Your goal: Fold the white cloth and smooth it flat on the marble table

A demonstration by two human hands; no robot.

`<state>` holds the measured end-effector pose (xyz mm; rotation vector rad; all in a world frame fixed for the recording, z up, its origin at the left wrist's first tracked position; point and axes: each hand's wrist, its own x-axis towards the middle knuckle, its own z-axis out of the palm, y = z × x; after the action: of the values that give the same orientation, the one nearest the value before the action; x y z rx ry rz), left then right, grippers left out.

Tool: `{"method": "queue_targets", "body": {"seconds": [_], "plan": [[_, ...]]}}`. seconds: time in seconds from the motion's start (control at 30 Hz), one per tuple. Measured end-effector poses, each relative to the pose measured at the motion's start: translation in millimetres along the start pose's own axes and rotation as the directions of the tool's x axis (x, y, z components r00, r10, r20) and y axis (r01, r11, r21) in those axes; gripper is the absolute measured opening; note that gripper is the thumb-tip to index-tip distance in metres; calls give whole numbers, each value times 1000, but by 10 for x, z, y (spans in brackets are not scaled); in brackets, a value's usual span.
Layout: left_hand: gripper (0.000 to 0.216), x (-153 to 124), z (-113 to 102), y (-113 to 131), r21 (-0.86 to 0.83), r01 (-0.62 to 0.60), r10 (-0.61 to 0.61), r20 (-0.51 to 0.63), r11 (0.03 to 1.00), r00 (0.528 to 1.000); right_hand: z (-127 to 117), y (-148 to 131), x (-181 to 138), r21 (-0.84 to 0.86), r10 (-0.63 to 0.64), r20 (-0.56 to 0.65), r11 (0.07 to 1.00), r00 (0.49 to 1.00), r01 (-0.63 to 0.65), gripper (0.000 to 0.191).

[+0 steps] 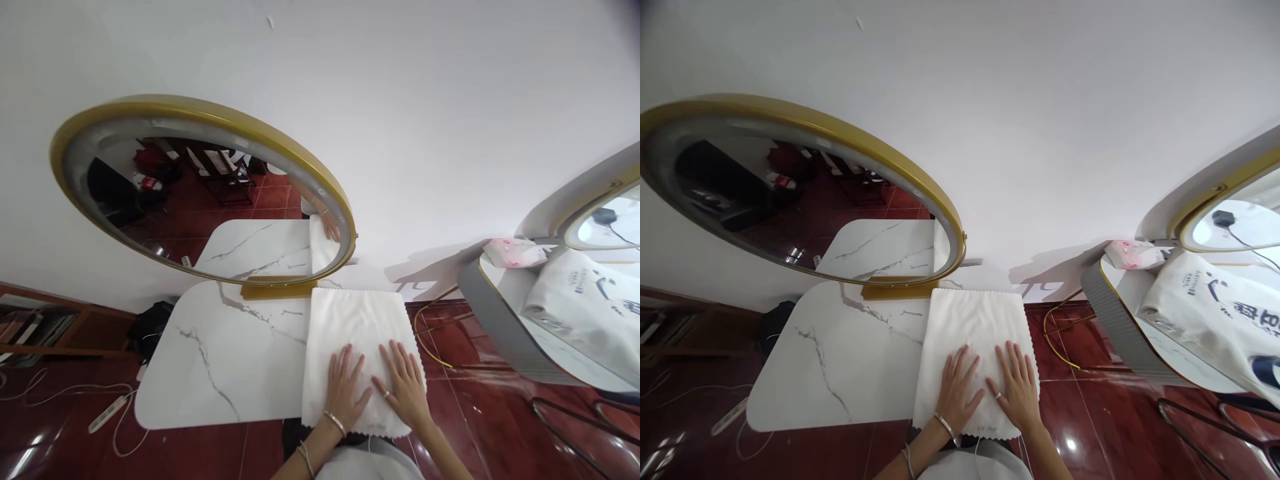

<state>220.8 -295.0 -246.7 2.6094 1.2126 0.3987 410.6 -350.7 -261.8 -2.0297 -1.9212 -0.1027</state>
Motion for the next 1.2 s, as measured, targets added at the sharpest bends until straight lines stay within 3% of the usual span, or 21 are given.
{"method": "queue_targets", "body": {"seconds": [0.17, 0.27, 0.37, 0.5, 0.57, 0.63, 0.7, 0.8, 0.9, 1.2], "plan": [[60, 683, -105, -480, 76, 249, -242, -96, 965, 966, 211, 11, 471, 8, 116, -82, 993, 990, -116, 67], [63, 1039, -127, -799, 99, 255, -247, -89, 962, 965, 336, -76, 747, -5, 91, -83, 996, 992, -91, 67], [67, 1117, -116, -1009, 105, 224, -216, -88, 969, 972, 403, -182, 890, 8, 81, -76, 997, 994, -81, 69], [67, 981, -141, -1179, 130, 235, -221, -113, 963, 969, 395, -425, 853, 79, 12, -114, 997, 993, -3, 69], [68, 900, -176, -1271, 137, 257, -239, -132, 957, 962, 365, -647, 763, 165, -181, -57, 968, 982, 188, 68], [70, 823, -222, -1386, 138, 277, -256, -155, 951, 954, 330, -922, 677, 288, -442, 67, 867, 894, 407, 68], [71, 744, -280, -1525, 138, 299, -275, -174, 944, 946, 300, -1201, 640, 409, -614, 187, 758, 767, 507, 71], [70, 612, -391, -1770, 146, 339, -311, -184, 929, 932, 277, -1551, 709, 517, -681, 299, 704, 668, 487, 71], [68, 462, -524, -2045, 162, 372, -341, -188, 914, 921, 270, -1848, 844, 573, -696, 368, 692, 617, 439, 72], [67, -107, -942, -2899, 213, 428, -402, -156, 878, 902, 323, -2875, 977, 633, -705, 378, 669, 600, 388, 66]]}}
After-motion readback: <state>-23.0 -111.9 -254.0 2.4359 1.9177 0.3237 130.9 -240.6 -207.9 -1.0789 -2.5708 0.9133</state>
